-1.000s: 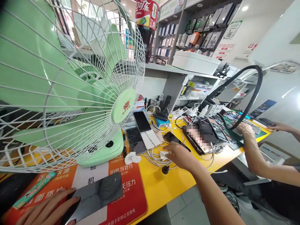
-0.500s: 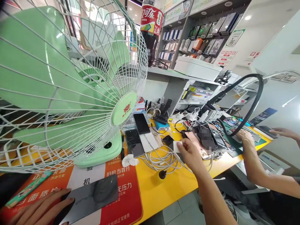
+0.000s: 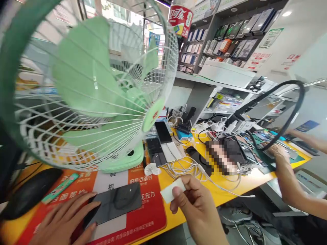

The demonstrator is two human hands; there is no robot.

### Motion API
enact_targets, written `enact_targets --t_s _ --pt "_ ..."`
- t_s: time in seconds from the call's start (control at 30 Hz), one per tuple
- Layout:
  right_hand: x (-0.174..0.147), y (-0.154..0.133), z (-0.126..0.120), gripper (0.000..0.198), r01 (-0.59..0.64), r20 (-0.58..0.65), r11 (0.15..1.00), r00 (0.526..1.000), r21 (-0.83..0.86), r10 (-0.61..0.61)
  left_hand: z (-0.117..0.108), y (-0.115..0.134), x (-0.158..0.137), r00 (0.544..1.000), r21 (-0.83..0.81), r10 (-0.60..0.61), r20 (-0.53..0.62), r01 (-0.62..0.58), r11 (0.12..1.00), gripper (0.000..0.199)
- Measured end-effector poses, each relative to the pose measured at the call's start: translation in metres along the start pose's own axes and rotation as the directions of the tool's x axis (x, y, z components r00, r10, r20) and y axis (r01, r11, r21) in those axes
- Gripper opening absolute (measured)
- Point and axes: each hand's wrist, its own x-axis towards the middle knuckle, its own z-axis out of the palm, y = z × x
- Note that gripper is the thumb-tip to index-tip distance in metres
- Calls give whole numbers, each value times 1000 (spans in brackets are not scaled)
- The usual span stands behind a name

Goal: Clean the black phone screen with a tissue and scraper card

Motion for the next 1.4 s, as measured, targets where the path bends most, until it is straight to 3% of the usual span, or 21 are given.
enact_targets --t_s 0.13,0.3,0.43,0.57,0.63,0.73,0.83,0.9,0.97,1.1,1.3,1.4 --pt "5 28 59 40 46 133 960 991 -277 -9 -27 19 10 1000 -2 -7 -15 6 1000 33" --pt "16 53 101 40 164 209 793 977 -587 -47 -38 27 13 1000 -38 -19 -3 18 999 36" --pt "19 62 110 34 267 218 713 962 -648 -162 -39 28 13 999 -74 -27 23 29 997 37" --pt "18 67 110 18 492 270 662 869 -565 -415 -40 28 14 999 -103 -41 33 45 994 37" --pt "16 68 110 13 549 283 659 834 -514 -474 -41 28 14 999 -109 -42 25 44 993 38" --pt "13 67 111 9 481 257 763 876 -432 -407 -43 29 15 999 -115 -44 25 47 992 39" --pt "12 63 114 16 297 216 924 945 -242 -247 -44 29 14 998 -125 -53 47 58 990 39" --pt "14 61 115 22 175 223 978 964 -117 -146 -44 29 14 996 -130 -60 60 68 989 39" --pt "18 59 114 26 134 242 987 964 -88 -109 -45 29 14 996 -134 -64 67 72 988 39" --pt "25 60 108 32 187 273 961 953 -203 -128 -45 30 15 995 -141 -68 74 78 987 39" --pt "28 68 92 39 73 292 931 956 -357 36 -45 31 15 993 -159 -78 88 91 983 38" --pt "31 70 84 41 79 301 903 952 -421 57 -45 30 15 993 -148 -72 90 85 985 38"
